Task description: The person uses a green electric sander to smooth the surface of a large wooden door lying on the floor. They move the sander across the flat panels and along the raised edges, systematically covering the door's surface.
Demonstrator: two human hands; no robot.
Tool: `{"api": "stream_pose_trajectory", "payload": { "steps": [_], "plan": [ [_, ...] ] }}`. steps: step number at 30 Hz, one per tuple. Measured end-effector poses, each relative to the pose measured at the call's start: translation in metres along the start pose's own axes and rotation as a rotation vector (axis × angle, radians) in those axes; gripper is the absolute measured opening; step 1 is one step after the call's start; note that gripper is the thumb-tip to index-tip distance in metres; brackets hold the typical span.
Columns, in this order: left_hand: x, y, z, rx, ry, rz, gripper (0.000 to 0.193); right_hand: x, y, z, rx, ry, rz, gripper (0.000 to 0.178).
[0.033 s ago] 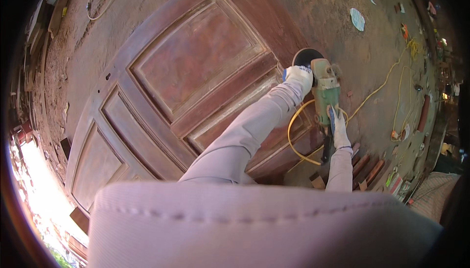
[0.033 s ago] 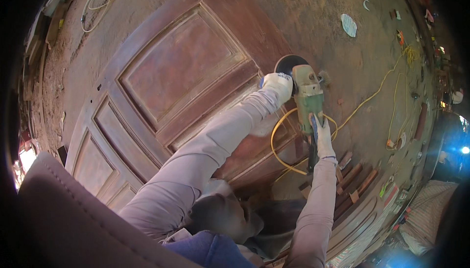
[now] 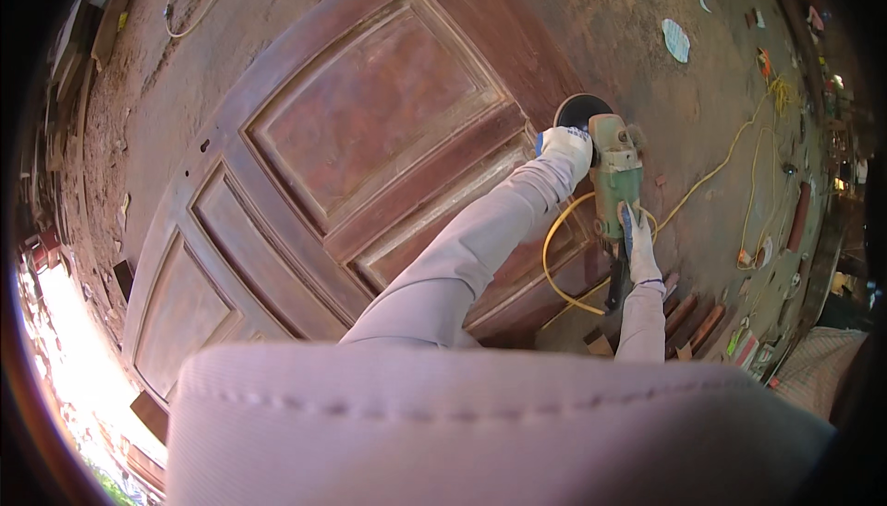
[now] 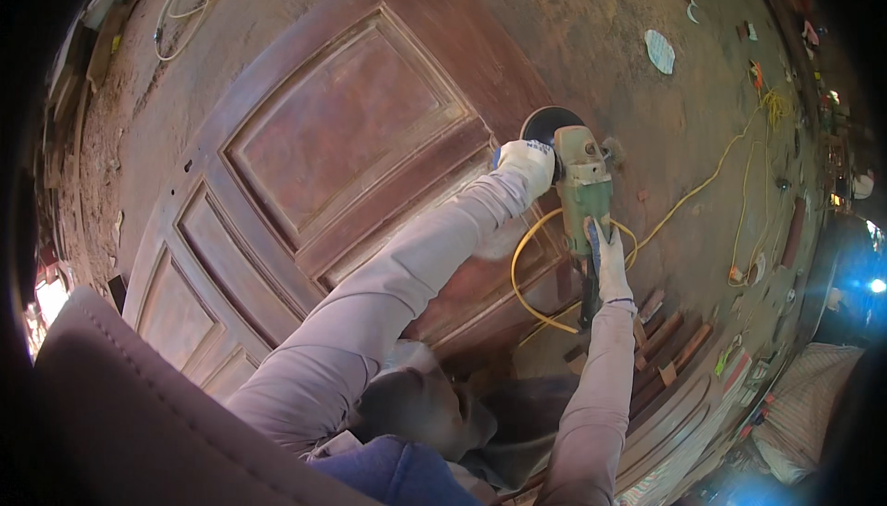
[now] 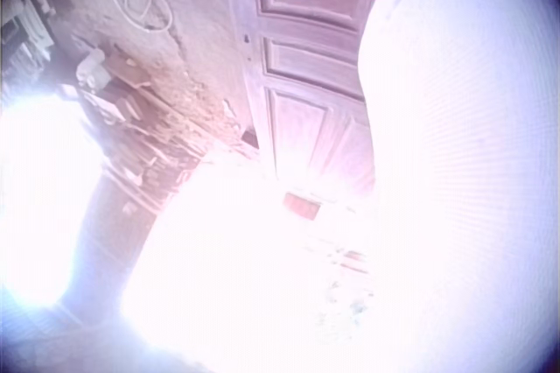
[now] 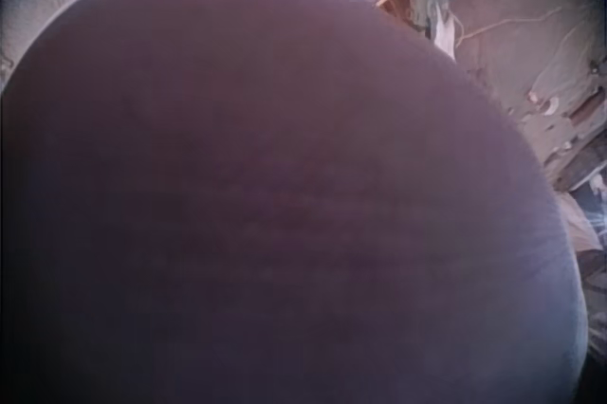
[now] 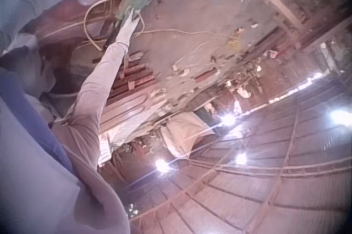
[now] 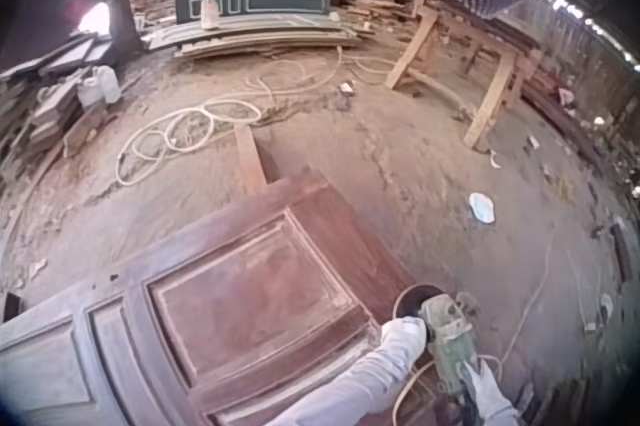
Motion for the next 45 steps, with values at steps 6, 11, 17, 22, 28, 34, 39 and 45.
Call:
{"api": "stream_pose_trajectory", "payload": {
  "steps": [6,11,17,22,28,34,39,45],
  "plan": [
    [0.023,-0.065,-0.052,0.010,0.075,-0.037,0.021,0.039,-0.062,0.051,-0.068,-0.057,-0.117,0.106],
    [0.031,-0.147,-0.128,0.026,0.202,-0.139,0.021,0.056,-0.157,0.130,-0.038,-0.248,-0.144,0.109],
    [0.063,-0.225,-0.214,-0.016,0.298,-0.216,0.026,0.133,-0.256,0.192,-0.121,-0.272,-0.231,0.119],
    [0.071,-0.283,-0.268,-0.016,0.289,-0.379,0.036,0.146,-0.330,0.254,-0.259,-0.301,-0.217,0.126],
    [0.014,-0.360,-0.284,-0.079,0.386,-0.446,0.036,0.122,-0.363,0.337,-0.346,-0.407,-0.348,0.111],
    [-0.073,-0.439,-0.246,-0.148,0.365,-0.573,0.034,0.062,-0.349,0.421,-0.377,-0.596,-0.441,0.099],
    [-0.142,-0.466,-0.205,-0.206,0.498,-0.726,0.032,0.020,-0.342,0.455,-0.669,-0.535,-0.537,0.098],
    [-0.089,-0.421,-0.231,-0.239,0.453,-0.618,0.027,0.070,-0.352,0.410,-0.429,-0.617,-0.490,0.083]
  ]
}}
Point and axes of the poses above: each hand's wrist, its own x-axis towards the middle knuckle, its own z-axis out of the palm, y = z × x, the point moved 8 cm from there along x, towards the middle knuckle, and after that the axes turned 4 degrees about -y, right-handed, at the moved point
